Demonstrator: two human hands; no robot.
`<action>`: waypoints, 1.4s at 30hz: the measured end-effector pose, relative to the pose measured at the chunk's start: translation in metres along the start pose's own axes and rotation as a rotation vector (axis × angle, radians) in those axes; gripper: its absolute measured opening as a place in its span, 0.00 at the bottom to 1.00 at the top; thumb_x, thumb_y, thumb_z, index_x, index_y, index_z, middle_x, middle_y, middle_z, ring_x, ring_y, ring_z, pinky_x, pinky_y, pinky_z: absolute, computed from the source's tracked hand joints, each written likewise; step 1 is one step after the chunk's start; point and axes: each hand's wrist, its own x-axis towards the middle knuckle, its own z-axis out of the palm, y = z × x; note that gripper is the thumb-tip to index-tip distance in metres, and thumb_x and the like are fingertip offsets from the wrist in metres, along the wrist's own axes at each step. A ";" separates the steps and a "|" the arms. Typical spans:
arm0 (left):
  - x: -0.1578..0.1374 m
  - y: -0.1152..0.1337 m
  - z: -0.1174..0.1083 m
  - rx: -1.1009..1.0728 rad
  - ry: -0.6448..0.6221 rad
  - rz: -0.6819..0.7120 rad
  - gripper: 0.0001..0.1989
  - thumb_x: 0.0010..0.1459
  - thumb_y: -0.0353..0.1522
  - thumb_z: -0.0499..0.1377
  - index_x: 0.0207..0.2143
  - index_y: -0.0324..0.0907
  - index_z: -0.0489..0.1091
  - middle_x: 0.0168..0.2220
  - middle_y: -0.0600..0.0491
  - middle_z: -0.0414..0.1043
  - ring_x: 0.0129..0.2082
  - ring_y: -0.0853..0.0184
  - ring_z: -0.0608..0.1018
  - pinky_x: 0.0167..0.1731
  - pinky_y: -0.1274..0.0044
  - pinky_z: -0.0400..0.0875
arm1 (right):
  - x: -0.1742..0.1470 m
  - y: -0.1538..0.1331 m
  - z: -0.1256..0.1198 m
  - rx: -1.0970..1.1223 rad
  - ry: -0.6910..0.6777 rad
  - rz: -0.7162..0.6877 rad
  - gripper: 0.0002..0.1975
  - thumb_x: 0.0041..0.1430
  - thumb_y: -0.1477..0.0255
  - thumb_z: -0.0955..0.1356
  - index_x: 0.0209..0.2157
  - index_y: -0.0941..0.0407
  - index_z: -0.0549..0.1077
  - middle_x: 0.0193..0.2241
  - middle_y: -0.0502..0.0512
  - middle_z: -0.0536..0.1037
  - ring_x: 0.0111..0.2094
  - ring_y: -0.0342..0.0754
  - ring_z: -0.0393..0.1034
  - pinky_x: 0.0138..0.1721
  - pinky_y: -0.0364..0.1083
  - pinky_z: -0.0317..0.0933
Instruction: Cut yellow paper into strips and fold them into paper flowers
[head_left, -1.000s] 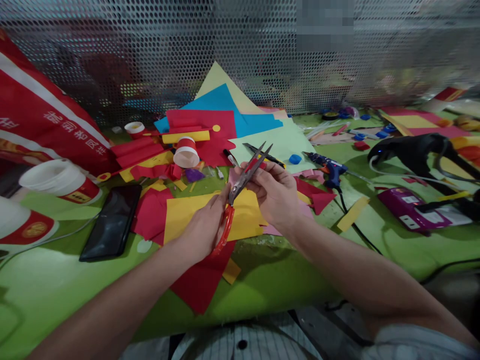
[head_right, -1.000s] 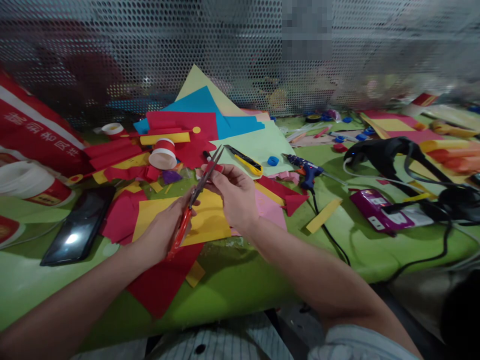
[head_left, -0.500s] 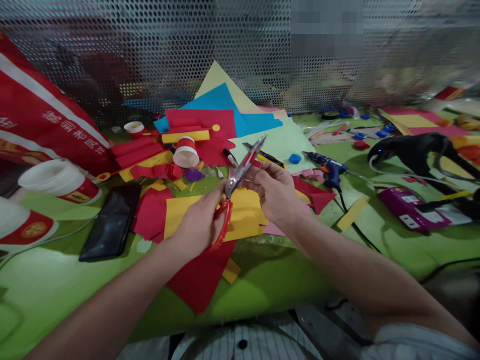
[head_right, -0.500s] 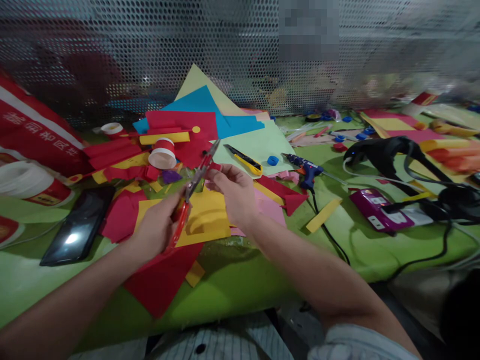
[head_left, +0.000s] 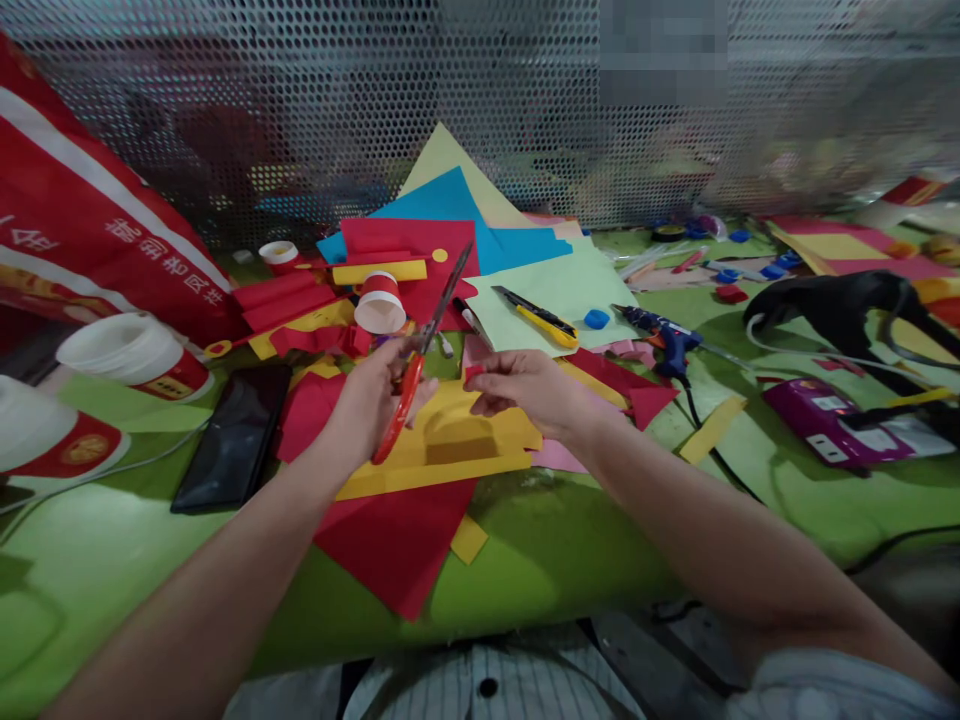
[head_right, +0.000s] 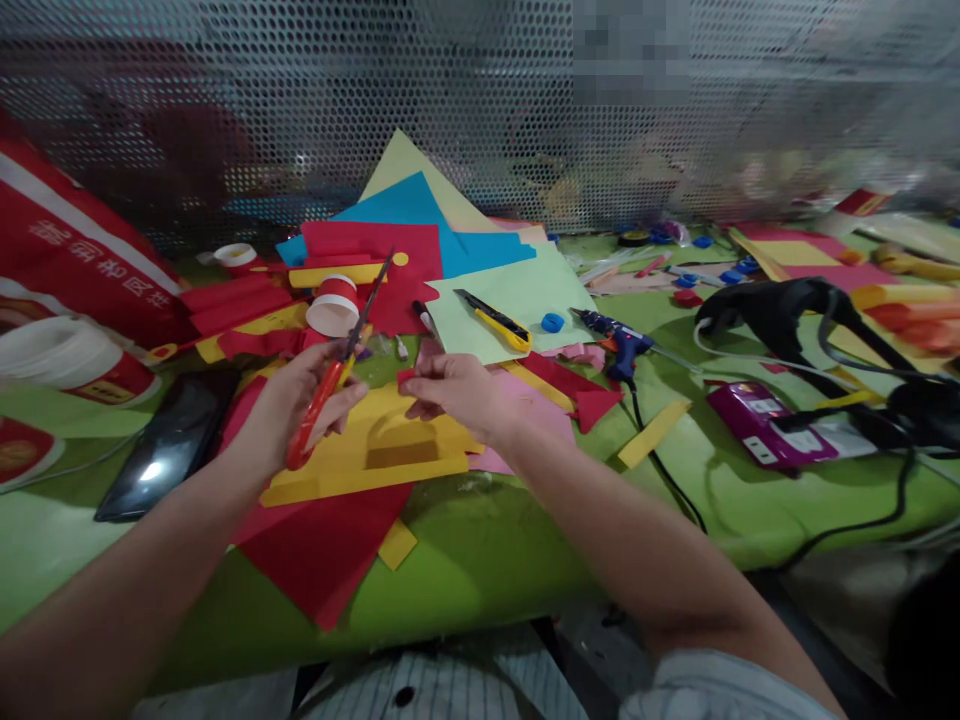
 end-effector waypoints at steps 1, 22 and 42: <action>-0.002 0.001 0.003 -0.008 -0.048 -0.050 0.18 0.41 0.30 0.64 0.39 0.40 0.69 0.22 0.56 0.67 0.16 0.73 0.67 0.13 0.82 0.60 | -0.002 0.000 0.002 -0.040 -0.041 0.030 0.06 0.42 0.78 0.71 0.18 0.58 0.71 0.12 0.46 0.71 0.16 0.40 0.70 0.18 0.37 0.63; -0.012 -0.002 0.018 -0.152 0.019 0.016 0.20 0.40 0.30 0.65 0.37 0.43 0.64 0.24 0.59 0.67 0.24 0.72 0.72 0.25 0.79 0.69 | -0.012 0.001 0.015 0.148 -0.074 -0.014 0.07 0.44 0.73 0.72 0.22 0.57 0.68 0.18 0.46 0.73 0.20 0.40 0.71 0.23 0.40 0.64; -0.019 -0.001 0.027 -0.150 0.147 0.068 0.18 0.43 0.29 0.64 0.37 0.44 0.63 0.24 0.60 0.66 0.23 0.74 0.72 0.25 0.80 0.69 | -0.013 0.013 0.022 0.265 0.010 -0.113 0.13 0.36 0.65 0.74 0.20 0.56 0.69 0.19 0.48 0.74 0.24 0.42 0.70 0.26 0.42 0.62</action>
